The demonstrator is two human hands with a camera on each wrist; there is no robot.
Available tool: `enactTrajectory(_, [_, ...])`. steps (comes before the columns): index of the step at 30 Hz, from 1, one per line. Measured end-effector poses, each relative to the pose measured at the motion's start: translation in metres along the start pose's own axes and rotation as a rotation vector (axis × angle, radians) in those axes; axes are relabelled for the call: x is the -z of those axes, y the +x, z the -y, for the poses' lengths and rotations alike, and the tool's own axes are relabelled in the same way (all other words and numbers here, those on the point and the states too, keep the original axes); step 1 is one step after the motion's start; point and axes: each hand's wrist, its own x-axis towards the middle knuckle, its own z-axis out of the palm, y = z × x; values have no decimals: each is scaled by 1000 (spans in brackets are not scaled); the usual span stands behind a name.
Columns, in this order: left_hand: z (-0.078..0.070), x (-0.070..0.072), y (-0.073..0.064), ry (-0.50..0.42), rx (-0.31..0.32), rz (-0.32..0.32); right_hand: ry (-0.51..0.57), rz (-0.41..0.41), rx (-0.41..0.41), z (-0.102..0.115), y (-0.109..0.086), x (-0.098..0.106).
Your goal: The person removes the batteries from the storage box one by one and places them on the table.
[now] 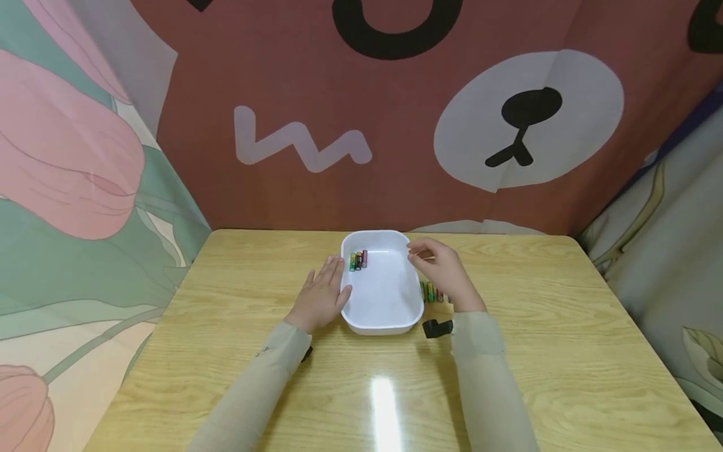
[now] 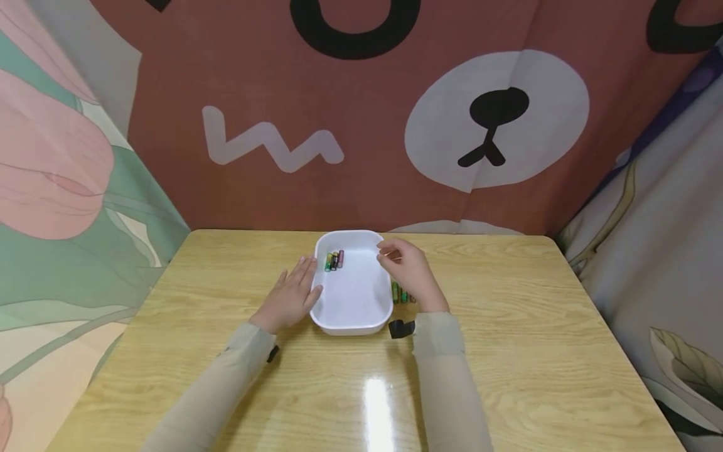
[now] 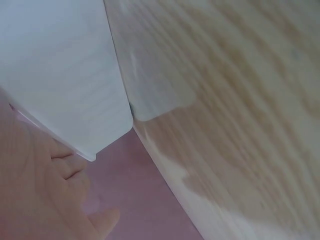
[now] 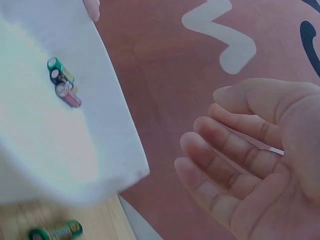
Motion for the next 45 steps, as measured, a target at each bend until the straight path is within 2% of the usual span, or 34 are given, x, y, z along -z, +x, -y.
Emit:
enactTrajectory(9, [1,0,1,-4,5,1,45,4,-54,7,18,-15])
enactTrajectory(22, [4,-2,1,-3,7,-5,46,5,-48,15,40,-27])
enactTrajectory(34, [4,-1,3,-7,8,2,109,-24,-101,10,59,-44])
enactTrajectory(40, [3,0,2,-20,19,10,172,-11,-146,5,66,-53])
enactTrajectory(45, [2,-1,1,-24,10,-1,306,-30,-215,-4,70,-61])
